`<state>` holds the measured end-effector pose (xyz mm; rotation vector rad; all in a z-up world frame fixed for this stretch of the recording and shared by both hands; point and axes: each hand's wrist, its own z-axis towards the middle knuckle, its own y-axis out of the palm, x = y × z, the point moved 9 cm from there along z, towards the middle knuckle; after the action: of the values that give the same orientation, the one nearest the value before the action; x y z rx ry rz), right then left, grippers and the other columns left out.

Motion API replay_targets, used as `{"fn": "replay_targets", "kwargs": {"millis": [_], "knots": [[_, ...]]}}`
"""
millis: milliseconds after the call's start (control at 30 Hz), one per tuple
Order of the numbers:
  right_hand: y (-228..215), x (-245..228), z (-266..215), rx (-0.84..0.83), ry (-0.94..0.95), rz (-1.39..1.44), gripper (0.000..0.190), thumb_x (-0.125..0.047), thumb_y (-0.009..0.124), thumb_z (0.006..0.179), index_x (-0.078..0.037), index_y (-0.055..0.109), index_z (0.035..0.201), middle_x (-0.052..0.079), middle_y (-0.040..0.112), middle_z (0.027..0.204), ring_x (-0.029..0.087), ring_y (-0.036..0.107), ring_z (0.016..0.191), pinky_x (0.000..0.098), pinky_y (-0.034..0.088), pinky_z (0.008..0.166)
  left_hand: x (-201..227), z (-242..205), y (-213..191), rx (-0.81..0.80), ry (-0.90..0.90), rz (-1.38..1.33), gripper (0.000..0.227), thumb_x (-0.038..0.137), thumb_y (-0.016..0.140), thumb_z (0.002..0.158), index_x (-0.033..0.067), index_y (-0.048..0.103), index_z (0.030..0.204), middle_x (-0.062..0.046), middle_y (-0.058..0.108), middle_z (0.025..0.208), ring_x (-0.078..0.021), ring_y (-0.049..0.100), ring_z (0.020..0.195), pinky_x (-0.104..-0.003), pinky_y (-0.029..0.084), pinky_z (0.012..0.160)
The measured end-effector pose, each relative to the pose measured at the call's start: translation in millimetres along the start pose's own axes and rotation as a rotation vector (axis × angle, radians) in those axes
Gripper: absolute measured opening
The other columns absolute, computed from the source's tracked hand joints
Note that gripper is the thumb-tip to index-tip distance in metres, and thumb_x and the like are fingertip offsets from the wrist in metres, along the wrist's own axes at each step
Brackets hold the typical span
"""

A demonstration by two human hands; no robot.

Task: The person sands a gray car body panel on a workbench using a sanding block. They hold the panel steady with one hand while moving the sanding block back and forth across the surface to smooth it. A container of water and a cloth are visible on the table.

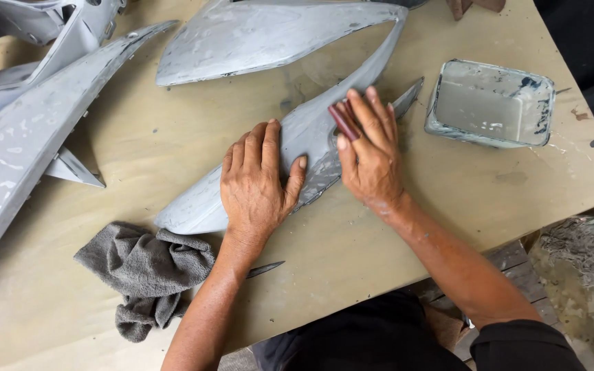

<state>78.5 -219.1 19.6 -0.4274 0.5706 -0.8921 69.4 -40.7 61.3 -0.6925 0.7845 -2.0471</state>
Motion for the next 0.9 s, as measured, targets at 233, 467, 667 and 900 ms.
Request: {"fn": "replay_targets", "kwargs": {"millis": [233,467,667,900], "knots": [[-10,-39,-5,-0.060,-0.018,0.034,0.041,-0.027,0.050,0.107,-0.007,0.064,0.140,0.010,0.050,0.155,0.033,0.040,0.148,0.0465,0.016,0.125,0,-1,0,0.005,0.004,0.005,0.058,0.048,0.053,0.102,0.0027,0.060,0.136,-0.016,0.064,0.122,-0.0331,0.065,0.113,-0.047,0.049,0.103],[-4,-17,-4,0.004,0.009,0.012,0.042,-0.027,0.046,0.109,-0.007,0.063,0.142,0.012,0.047,0.157,0.033,0.034,0.150,0.0453,0.013,0.124,1,1,-2,0.009,0.006,0.017,0.057,0.049,0.052,0.103,0.0029,0.060,0.135,-0.016,0.064,0.122,-0.0322,0.065,0.112,-0.046,0.049,0.102],[0,-1,-5,-0.014,0.065,0.064,0.042,-0.029,0.043,0.109,-0.008,0.065,0.139,0.010,0.044,0.159,0.032,0.030,0.151,0.0482,0.011,0.124,0,-1,1,0.001,0.002,0.014,0.057,0.049,0.051,0.103,0.0033,0.060,0.135,-0.015,0.064,0.122,-0.0321,0.065,0.112,-0.046,0.048,0.103],[4,-9,-14,-0.023,0.044,0.044,0.042,-0.030,0.045,0.109,-0.009,0.065,0.139,0.011,0.042,0.160,0.033,0.029,0.152,0.0509,0.010,0.124,-1,-1,2,0.006,0.004,0.015,0.057,0.050,0.051,0.103,0.0037,0.060,0.135,-0.015,0.064,0.122,-0.0321,0.065,0.113,-0.046,0.048,0.102]]}}
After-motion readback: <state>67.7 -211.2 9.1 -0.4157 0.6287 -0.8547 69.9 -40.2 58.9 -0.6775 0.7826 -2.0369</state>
